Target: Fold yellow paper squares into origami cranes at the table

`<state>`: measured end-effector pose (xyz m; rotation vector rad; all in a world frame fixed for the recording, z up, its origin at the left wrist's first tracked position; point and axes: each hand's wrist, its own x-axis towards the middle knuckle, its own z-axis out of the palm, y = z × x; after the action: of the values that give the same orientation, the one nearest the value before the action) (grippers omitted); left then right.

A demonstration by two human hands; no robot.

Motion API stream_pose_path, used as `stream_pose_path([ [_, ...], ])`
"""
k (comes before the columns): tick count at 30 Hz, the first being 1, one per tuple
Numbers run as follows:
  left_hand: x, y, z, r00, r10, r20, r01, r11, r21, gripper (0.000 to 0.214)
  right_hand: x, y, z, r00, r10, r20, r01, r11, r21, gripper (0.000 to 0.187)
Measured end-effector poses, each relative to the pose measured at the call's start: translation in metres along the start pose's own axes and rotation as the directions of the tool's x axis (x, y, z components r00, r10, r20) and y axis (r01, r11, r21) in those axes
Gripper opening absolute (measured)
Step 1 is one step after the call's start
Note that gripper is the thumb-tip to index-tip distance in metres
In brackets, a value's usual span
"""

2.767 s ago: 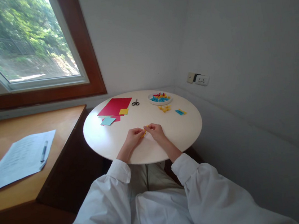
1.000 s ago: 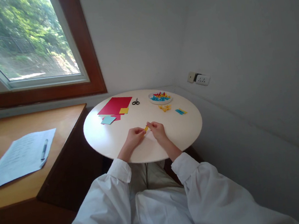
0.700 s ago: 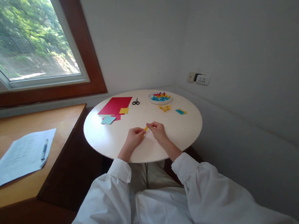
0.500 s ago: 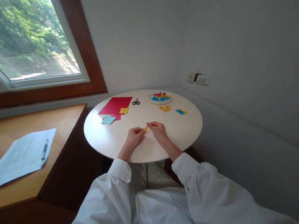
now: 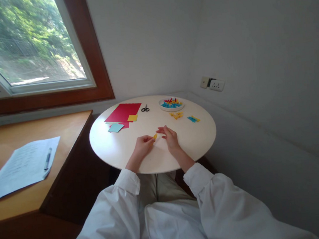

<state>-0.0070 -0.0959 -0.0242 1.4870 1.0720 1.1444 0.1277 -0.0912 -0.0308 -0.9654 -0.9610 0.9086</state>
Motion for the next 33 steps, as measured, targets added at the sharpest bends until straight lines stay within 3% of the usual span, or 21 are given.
stream_pose_path([
  [6,-0.0002,0.0006,-0.0001,1.000,-0.017,-0.021,0.017,1.000,-0.020,0.028,0.0009,-0.0004,-0.0020,1.000,0.027,0.003,-0.027,0.998,0.065,0.042],
  [23,-0.0011,0.0028,0.0012,0.998,-0.050,-0.047,0.047,0.997,-0.067,0.029,-0.0001,0.0000,-0.0018,1.000,0.024,-0.002,-0.023,0.999,0.032,0.041],
  [33,-0.0005,0.0010,0.0012,0.998,-0.048,-0.035,0.045,0.995,-0.090,0.030,-0.0021,-0.0005,0.0005,0.999,-0.025,0.026,0.027,0.997,-0.077,0.033],
])
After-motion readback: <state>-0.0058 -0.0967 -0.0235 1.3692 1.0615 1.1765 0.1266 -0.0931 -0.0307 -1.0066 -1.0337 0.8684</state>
